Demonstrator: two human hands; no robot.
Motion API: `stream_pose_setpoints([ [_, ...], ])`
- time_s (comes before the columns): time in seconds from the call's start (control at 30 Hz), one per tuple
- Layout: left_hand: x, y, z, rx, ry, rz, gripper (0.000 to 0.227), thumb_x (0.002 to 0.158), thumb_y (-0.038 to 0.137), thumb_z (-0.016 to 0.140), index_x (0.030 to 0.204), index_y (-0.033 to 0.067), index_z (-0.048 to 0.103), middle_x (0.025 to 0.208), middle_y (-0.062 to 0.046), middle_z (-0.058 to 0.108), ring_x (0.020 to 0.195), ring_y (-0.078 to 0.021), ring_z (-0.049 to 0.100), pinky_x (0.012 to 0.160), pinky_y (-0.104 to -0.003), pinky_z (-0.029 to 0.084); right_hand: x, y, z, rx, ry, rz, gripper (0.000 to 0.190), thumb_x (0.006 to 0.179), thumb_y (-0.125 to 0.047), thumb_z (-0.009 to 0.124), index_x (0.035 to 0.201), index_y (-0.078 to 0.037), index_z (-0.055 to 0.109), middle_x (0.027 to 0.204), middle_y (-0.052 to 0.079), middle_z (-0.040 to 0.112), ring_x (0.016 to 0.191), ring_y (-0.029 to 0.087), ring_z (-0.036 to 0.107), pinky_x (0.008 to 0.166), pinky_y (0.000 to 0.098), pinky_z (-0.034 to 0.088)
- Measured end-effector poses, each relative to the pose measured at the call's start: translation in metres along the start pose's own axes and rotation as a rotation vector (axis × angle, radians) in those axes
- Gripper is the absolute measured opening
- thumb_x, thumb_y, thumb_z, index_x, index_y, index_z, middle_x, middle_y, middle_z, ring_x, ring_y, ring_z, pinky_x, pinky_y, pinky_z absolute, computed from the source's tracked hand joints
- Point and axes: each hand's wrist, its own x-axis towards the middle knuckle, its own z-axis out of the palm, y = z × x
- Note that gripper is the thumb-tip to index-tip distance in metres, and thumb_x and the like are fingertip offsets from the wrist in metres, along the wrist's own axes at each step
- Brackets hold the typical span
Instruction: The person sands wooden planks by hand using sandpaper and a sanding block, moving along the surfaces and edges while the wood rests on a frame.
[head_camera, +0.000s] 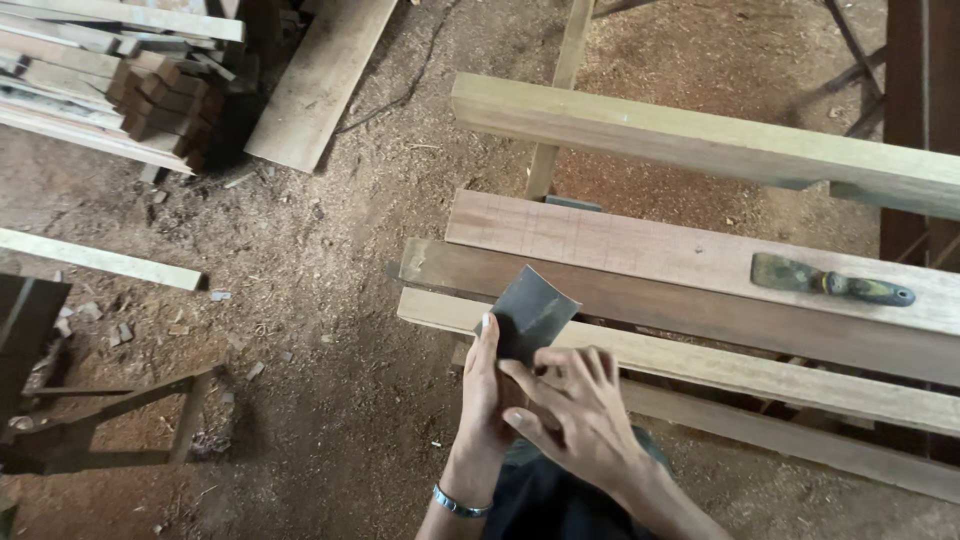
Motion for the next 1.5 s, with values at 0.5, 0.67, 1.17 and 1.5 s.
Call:
stream_pose_setpoints([
  [0.5,0.03,-0.002,-0.035,2.06,0.243,1.139,0.049,0.11,0.023,0.038,0.154,0.0027,0.044,0.158,-0.017,0.047,0.144,-0.0276,0.048,0.12,-0.043,0.044,-0.105,0.236,-0.1,-0.222,0.064,0.426,0.025,0.102,-0.029,0.062,0.121,-0.015,0.07,0.116,0.007,0.071,0.114,0.028,0.063,0.104,0.0446,0.047],
  [0.67,0.019,-0.02,-0.029,1.98,-0.151,0.8,0.05,0.102,0.023,0.044,0.151,0.0152,0.045,0.158,-0.007,0.049,0.147,-0.0214,0.043,0.124,-0.041,0.028,-0.108,0.236,-0.099,-0.239,-0.046,0.549,0.027,0.102,-0.034,0.06,0.12,-0.017,0.071,0.103,0.007,0.072,0.099,0.027,0.069,0.095,0.0445,0.054],
  [1.17,0.002,-0.052,0.018,2.176,-0.483,1.091,0.055,0.102,0.015,0.049,0.155,0.0031,0.041,0.156,-0.015,0.052,0.14,-0.029,0.054,0.121,-0.046,0.043,-0.103,0.235,-0.111,-0.228,-0.235,0.654,0.028,0.1,-0.044,0.056,0.108,-0.023,0.074,0.107,0.0,0.078,0.087,0.025,0.076,0.077,0.0423,0.061],
  [1.5,0.028,-0.078,0.003,2.279,0.199,0.848,0.061,0.106,0.028,0.03,0.16,0.0008,0.03,0.162,-0.015,0.039,0.145,-0.0241,0.039,0.122,-0.039,0.031,-0.109,0.243,-0.113,-0.275,-0.301,0.653,0.035,0.102,-0.047,0.05,0.117,-0.025,0.072,0.111,0.001,0.078,0.094,0.029,0.076,0.078,0.0437,0.063],
])
